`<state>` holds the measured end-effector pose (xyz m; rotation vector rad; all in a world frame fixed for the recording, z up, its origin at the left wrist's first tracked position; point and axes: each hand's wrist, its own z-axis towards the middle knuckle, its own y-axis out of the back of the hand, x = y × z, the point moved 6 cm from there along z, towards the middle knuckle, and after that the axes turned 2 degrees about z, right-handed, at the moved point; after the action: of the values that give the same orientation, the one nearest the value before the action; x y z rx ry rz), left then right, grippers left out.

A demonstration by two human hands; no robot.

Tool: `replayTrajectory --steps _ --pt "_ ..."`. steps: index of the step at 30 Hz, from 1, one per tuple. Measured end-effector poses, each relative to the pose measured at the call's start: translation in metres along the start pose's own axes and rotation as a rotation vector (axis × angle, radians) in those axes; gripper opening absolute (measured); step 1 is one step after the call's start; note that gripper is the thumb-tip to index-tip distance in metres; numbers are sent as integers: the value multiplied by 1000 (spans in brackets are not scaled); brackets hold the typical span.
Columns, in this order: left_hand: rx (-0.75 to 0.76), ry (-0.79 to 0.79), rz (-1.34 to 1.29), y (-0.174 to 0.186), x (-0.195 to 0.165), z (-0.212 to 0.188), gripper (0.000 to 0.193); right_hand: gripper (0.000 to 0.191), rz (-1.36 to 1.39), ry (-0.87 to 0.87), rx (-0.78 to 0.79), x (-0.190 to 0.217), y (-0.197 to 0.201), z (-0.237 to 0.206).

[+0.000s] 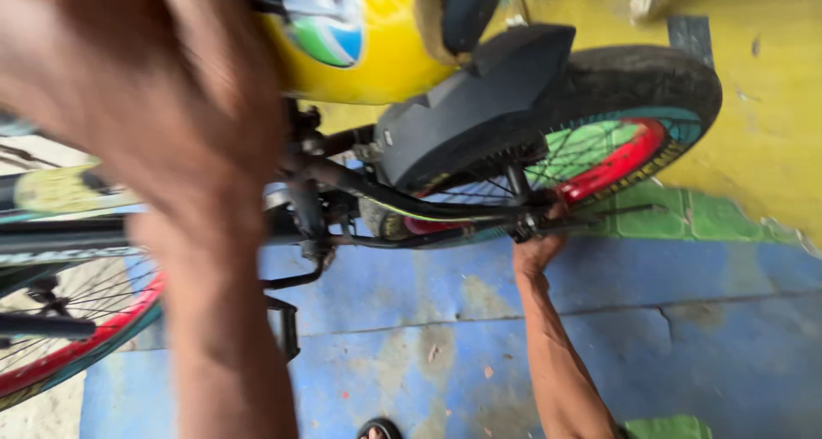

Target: The person works on a small BMX bicycle lying upside down on the floor. They adjust the rear wheel and chain area by hand, spin the wheel, wipe the tire and frame with a cloth, then work on the front wheel and fork area, manipulating the axle and spokes.

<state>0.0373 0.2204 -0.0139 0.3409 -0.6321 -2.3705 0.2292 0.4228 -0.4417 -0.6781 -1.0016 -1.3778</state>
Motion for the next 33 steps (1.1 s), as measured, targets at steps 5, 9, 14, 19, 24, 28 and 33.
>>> replayTrajectory --steps 5,9,14,19,24,28,33 --pt "-501 89 -319 18 -12 -59 82 26 -54 32 82 -10 2 5" --pt "-161 258 -493 -7 -23 -88 98 26 -73 118 18 -27 12 9" --pt "71 342 -69 -36 -18 -110 72 47 98 69 -49 -41 7 -27" --pt "-147 232 -30 -35 -21 -119 49 7 573 -233 -1 -31 -36 -77" --pt "-158 267 -77 -33 -19 -118 46 5 229 -242 17 23 -63 -102" --pt "-188 234 -67 -33 -19 -110 47 8 448 -323 75 63 -81 -116" --pt "-122 180 -81 -36 -13 -103 44 6 169 33 172 57 -57 -97"
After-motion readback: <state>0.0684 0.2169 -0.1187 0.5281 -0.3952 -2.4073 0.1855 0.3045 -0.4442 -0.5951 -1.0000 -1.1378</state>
